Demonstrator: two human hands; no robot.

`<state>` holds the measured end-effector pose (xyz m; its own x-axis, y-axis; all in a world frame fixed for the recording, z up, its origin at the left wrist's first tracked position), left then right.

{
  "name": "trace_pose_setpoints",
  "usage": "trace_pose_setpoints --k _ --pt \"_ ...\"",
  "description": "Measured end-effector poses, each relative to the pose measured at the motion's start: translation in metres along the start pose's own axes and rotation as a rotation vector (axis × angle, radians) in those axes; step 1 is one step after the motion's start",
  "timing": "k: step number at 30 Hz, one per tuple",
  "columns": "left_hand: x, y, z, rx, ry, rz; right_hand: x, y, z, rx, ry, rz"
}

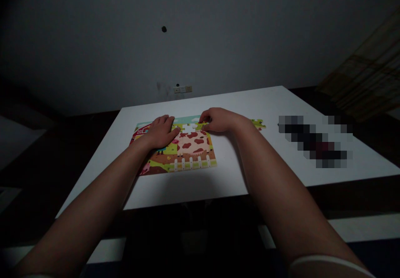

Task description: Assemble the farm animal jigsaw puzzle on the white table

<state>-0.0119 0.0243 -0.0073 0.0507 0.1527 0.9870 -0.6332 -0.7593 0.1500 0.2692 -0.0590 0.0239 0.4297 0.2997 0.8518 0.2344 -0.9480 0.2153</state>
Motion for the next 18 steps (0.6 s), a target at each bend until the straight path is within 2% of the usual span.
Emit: trace_pose_setpoints --k 11,18 --pt "0.0004 0.0003 0.0007 0.009 -0.011 -0.003 0.0017 -0.0016 0.0050 -0.001 0.004 0.048" --pt "0.0017 0.0010 0.0021 0.014 -0.030 -0.004 -0.0032 -0.0034 -0.0037 0.038 0.023 0.094"
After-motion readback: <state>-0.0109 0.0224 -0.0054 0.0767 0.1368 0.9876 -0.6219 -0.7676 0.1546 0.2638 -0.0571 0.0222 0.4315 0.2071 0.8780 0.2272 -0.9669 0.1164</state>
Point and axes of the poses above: each hand's wrist, its own y-axis away from the middle knuckle, its own x-axis out of the back of the hand, z = x × y, the point moved 2 cm from there along -y, towards the middle knuckle, and after that the axes turned 8 degrees about -z, right-handed, at the moved point
